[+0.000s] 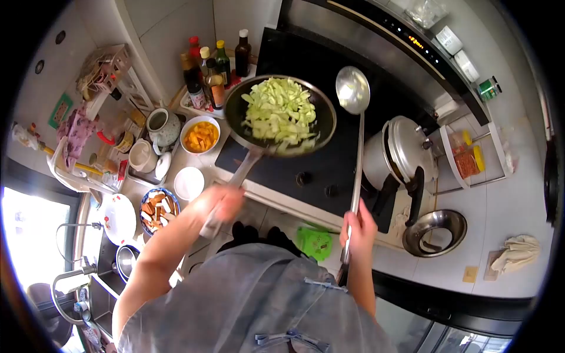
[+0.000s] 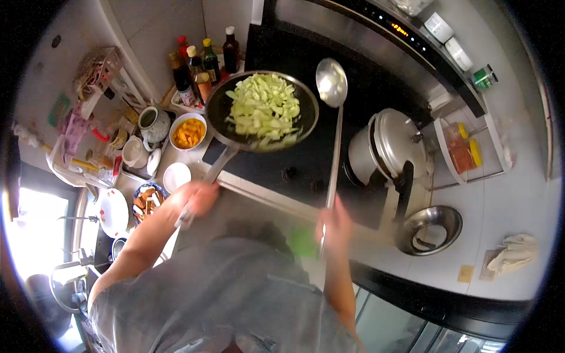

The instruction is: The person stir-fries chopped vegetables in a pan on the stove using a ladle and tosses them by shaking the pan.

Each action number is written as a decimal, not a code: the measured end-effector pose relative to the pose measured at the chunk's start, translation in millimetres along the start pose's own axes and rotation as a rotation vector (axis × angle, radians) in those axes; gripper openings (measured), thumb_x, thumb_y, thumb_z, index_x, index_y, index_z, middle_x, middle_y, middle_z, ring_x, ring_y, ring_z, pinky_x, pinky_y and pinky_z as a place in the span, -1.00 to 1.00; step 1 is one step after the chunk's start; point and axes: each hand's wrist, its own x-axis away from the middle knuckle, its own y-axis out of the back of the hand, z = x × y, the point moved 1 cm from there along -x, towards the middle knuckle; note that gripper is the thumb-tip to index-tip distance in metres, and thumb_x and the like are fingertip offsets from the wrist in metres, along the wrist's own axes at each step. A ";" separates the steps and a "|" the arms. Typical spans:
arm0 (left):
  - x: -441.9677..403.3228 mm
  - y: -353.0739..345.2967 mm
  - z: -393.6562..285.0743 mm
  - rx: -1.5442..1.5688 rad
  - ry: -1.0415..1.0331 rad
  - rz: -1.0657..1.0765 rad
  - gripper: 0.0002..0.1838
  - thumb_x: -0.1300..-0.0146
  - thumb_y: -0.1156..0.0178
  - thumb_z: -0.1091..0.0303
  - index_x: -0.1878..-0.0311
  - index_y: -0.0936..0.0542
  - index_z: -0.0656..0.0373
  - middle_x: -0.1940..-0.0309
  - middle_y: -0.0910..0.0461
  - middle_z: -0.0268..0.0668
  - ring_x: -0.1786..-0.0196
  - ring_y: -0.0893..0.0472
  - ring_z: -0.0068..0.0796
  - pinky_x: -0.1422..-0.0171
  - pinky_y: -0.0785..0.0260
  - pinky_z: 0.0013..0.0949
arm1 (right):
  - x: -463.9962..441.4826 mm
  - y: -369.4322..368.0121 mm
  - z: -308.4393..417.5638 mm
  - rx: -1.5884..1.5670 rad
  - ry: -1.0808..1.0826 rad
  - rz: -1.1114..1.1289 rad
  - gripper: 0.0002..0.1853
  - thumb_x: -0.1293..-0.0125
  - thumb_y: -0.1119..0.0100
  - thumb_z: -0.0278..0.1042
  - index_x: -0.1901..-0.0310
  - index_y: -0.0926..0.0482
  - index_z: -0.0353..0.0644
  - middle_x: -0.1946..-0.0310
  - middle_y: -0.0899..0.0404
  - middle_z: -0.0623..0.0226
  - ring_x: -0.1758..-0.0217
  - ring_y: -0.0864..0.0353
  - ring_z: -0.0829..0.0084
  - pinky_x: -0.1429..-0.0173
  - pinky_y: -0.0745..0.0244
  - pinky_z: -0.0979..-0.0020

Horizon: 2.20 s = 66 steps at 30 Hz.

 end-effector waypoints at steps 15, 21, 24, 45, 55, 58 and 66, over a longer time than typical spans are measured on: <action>58.3 -19.0 4.8 -0.216 -0.079 -0.077 -0.86 -0.26 0.06 0.41 0.44 -0.36 0.11 0.78 -0.20 -0.50 0.81 -0.19 -0.71 0.82 0.02 -0.60 | -6.9 -8.0 4.0 0.051 0.059 0.012 -0.51 -0.27 0.12 -0.57 -0.27 -0.22 -0.30 0.63 -0.33 0.42 0.82 -0.22 0.67 0.78 -0.13 0.60; -23.0 -24.3 -32.4 -0.215 -0.108 -0.021 -0.61 -0.33 0.10 0.30 0.68 -0.20 -0.03 0.82 -0.16 -0.54 0.82 -0.13 -0.69 0.77 0.05 -0.56 | -19.3 -21.3 32.1 -0.078 -0.021 -0.069 -0.51 -0.26 0.06 -0.57 -0.25 -0.24 -0.31 0.54 -0.36 0.41 0.78 -0.23 0.70 0.78 -0.14 0.60; 46.7 -4.0 2.5 -0.052 -0.011 -0.099 -0.90 -0.24 0.03 0.40 0.41 -0.34 0.08 0.78 -0.13 -0.54 0.81 -0.14 -0.71 0.80 0.10 -0.57 | -5.6 3.9 4.0 0.029 0.091 -0.025 -0.52 -0.27 0.08 -0.58 -0.25 -0.24 -0.32 0.54 -0.37 0.40 0.78 -0.21 0.69 0.78 -0.15 0.61; 10.7 5.4 -14.0 0.078 0.002 0.034 -0.88 -0.22 0.04 0.46 0.44 -0.31 0.05 0.78 -0.15 -0.53 0.82 -0.14 -0.70 0.81 0.06 -0.55 | -14.1 -13.5 27.9 0.033 -0.073 -0.029 -0.53 -0.28 -0.01 -0.44 -0.23 -0.29 -0.25 0.53 -0.39 0.47 0.68 -0.28 0.71 0.61 -0.20 0.65; -24.3 -22.2 -23.6 -0.039 -0.036 0.001 -0.83 -0.26 0.06 0.43 0.49 -0.34 0.04 0.78 -0.14 -0.57 0.79 -0.14 -0.71 0.78 0.05 -0.59 | -31.7 -41.3 24.5 -0.140 -0.148 0.045 -0.52 -0.28 0.07 -0.52 -0.26 -0.24 -0.25 0.56 -0.39 0.37 0.79 -0.23 0.67 0.77 -0.13 0.60; 35.1 6.0 -8.9 -0.049 -0.009 -0.111 -0.97 -0.18 0.00 0.44 0.31 -0.38 0.09 0.77 -0.13 -0.54 0.80 -0.12 -0.69 0.78 0.08 -0.57 | -19.5 -23.9 0.1 -0.048 -0.060 0.036 -0.51 -0.26 0.08 -0.58 -0.26 -0.25 -0.29 0.62 -0.37 0.35 0.83 -0.23 0.64 0.78 -0.13 0.59; -62.6 -8.4 -39.3 -0.181 -0.122 0.112 -0.96 -0.24 0.02 0.48 0.29 -0.34 0.10 0.70 -0.17 -0.55 0.75 -0.14 -0.81 0.76 0.04 -0.65 | -53.9 -40.3 4.2 -0.071 -0.087 0.068 -0.54 -0.31 0.03 -0.49 -0.25 -0.28 -0.20 0.53 -0.36 0.41 0.80 -0.25 0.66 0.79 -0.15 0.57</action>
